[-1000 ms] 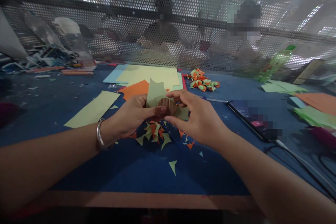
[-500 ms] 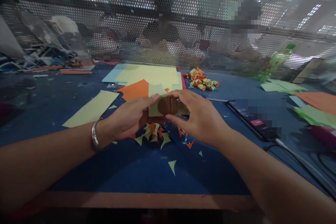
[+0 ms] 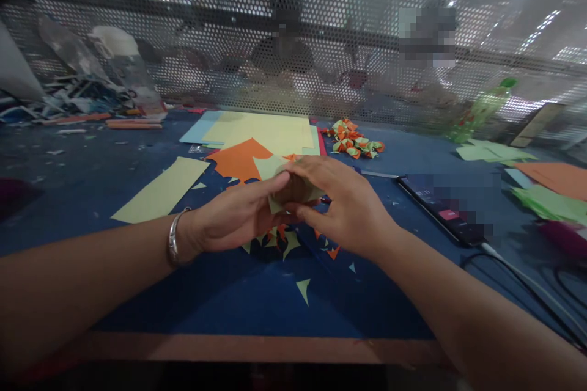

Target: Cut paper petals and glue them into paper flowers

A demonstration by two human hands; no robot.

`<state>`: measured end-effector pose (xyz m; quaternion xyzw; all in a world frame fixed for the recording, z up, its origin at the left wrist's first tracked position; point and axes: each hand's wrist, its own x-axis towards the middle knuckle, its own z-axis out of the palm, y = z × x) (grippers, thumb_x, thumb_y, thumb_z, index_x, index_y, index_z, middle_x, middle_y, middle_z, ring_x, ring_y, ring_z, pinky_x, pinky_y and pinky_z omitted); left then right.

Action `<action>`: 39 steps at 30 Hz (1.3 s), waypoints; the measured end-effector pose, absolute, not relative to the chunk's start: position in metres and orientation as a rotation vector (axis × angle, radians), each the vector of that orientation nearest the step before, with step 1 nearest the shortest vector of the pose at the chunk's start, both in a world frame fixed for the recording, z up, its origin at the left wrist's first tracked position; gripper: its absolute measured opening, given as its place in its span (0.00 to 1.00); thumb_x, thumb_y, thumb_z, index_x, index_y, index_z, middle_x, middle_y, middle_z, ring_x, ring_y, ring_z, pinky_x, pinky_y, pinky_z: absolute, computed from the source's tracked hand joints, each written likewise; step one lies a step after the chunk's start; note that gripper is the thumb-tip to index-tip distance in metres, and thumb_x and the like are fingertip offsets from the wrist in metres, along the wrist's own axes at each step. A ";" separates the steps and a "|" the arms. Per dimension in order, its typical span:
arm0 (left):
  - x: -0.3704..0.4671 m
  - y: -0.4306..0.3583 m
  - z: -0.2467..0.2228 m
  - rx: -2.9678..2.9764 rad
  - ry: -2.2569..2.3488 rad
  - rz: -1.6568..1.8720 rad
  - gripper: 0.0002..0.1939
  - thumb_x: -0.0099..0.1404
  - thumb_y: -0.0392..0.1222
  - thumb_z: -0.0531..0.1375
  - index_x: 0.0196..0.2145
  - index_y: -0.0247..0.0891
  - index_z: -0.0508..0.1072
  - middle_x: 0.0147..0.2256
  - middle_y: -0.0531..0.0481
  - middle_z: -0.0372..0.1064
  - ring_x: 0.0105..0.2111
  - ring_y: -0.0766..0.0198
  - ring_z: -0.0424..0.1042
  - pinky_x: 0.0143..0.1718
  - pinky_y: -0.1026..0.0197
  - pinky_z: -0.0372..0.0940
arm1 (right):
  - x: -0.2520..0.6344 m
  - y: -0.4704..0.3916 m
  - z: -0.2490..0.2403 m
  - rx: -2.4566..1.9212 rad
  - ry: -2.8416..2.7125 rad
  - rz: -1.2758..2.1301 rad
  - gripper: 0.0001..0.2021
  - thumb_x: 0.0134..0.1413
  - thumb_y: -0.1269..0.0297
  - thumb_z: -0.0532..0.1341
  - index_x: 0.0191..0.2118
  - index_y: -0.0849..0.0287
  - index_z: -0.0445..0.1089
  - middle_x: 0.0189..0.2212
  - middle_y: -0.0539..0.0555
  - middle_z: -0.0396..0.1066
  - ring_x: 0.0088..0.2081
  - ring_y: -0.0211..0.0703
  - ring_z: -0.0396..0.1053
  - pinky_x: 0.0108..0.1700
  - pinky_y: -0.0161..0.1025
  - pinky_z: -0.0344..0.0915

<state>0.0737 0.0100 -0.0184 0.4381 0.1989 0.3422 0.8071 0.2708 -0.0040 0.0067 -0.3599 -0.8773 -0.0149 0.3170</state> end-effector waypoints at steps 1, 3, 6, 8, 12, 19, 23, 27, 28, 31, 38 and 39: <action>0.074 0.010 -0.019 0.945 0.442 0.743 0.13 0.66 0.51 0.65 0.43 0.40 0.79 0.46 0.46 0.76 0.47 0.59 0.72 0.50 0.58 0.64 | 0.271 -0.004 0.006 -0.943 -2.315 -0.036 0.25 0.55 0.68 0.67 0.59 0.51 0.69 0.58 0.58 0.73 0.60 0.56 0.69 0.62 0.59 0.65; 0.076 0.010 -0.022 0.947 0.464 0.773 0.11 0.64 0.47 0.67 0.40 0.38 0.80 0.42 0.46 0.77 0.43 0.61 0.72 0.49 0.58 0.64 | 0.270 -0.004 0.005 -0.922 -2.321 -0.044 0.25 0.55 0.67 0.68 0.59 0.50 0.70 0.58 0.58 0.73 0.61 0.56 0.68 0.62 0.59 0.64; 0.078 0.010 -0.024 0.932 0.472 0.796 0.09 0.62 0.44 0.69 0.36 0.36 0.80 0.37 0.47 0.77 0.38 0.65 0.71 0.46 0.60 0.65 | 0.270 -0.003 0.005 -0.897 -2.323 -0.087 0.26 0.54 0.67 0.69 0.59 0.51 0.69 0.58 0.60 0.72 0.61 0.57 0.68 0.63 0.59 0.64; 0.078 0.010 -0.023 0.938 0.467 0.793 0.08 0.64 0.43 0.68 0.36 0.35 0.80 0.37 0.47 0.77 0.37 0.65 0.71 0.47 0.60 0.65 | 0.270 -0.003 0.005 -0.905 -2.313 -0.117 0.27 0.55 0.66 0.69 0.61 0.52 0.68 0.60 0.61 0.70 0.62 0.57 0.66 0.63 0.59 0.62; 0.076 0.010 -0.021 0.995 0.439 0.798 0.09 0.65 0.44 0.66 0.40 0.36 0.80 0.41 0.47 0.76 0.40 0.64 0.72 0.48 0.59 0.66 | 0.272 -0.002 0.006 -0.916 -2.252 -0.079 0.29 0.54 0.63 0.70 0.61 0.51 0.67 0.59 0.61 0.69 0.61 0.58 0.66 0.62 0.59 0.64; 0.076 0.011 -0.024 1.100 0.401 0.862 0.13 0.64 0.47 0.68 0.42 0.36 0.79 0.41 0.46 0.78 0.44 0.62 0.74 0.50 0.61 0.66 | 0.273 -0.003 0.011 -0.922 -2.292 -0.137 0.28 0.51 0.58 0.72 0.58 0.51 0.68 0.58 0.61 0.66 0.61 0.60 0.64 0.64 0.61 0.59; 0.077 0.011 -0.024 1.119 0.420 0.886 0.13 0.62 0.46 0.69 0.42 0.37 0.79 0.43 0.47 0.78 0.47 0.61 0.75 0.50 0.61 0.66 | 0.273 -0.003 0.010 -0.918 -2.320 -0.150 0.26 0.52 0.63 0.71 0.57 0.50 0.68 0.59 0.61 0.65 0.61 0.60 0.64 0.63 0.61 0.61; 0.074 0.012 -0.021 1.097 0.428 0.877 0.12 0.60 0.44 0.71 0.41 0.37 0.80 0.42 0.47 0.79 0.47 0.59 0.75 0.50 0.59 0.66 | 0.275 -0.001 0.009 -0.905 -2.346 -0.129 0.26 0.53 0.65 0.69 0.58 0.51 0.69 0.57 0.61 0.67 0.60 0.59 0.66 0.61 0.59 0.63; 0.073 0.012 -0.020 1.084 0.431 0.873 0.12 0.60 0.43 0.71 0.40 0.37 0.80 0.43 0.47 0.79 0.47 0.59 0.75 0.50 0.59 0.67 | 0.276 -0.001 0.009 -0.902 -2.353 -0.124 0.26 0.53 0.65 0.69 0.58 0.51 0.68 0.57 0.61 0.67 0.60 0.59 0.66 0.61 0.59 0.63; 0.070 0.014 -0.017 1.053 0.448 0.848 0.11 0.60 0.41 0.71 0.40 0.37 0.81 0.43 0.47 0.79 0.45 0.59 0.76 0.49 0.57 0.68 | 0.277 0.000 0.009 -0.893 -2.368 -0.105 0.25 0.54 0.65 0.69 0.58 0.50 0.68 0.55 0.60 0.69 0.59 0.58 0.67 0.60 0.59 0.64; 0.066 0.015 -0.017 1.032 0.476 0.788 0.10 0.58 0.39 0.72 0.38 0.35 0.81 0.38 0.47 0.79 0.40 0.62 0.76 0.47 0.57 0.69 | 0.276 -0.003 0.011 -0.888 -2.390 -0.087 0.24 0.54 0.65 0.69 0.57 0.54 0.69 0.54 0.61 0.70 0.58 0.56 0.68 0.60 0.56 0.65; 0.066 0.015 -0.017 1.030 0.481 0.786 0.10 0.58 0.39 0.72 0.38 0.35 0.81 0.38 0.47 0.79 0.39 0.63 0.75 0.47 0.58 0.69 | 0.276 -0.003 0.011 -0.891 -2.391 -0.089 0.24 0.55 0.65 0.69 0.57 0.54 0.69 0.54 0.61 0.70 0.58 0.56 0.68 0.60 0.56 0.65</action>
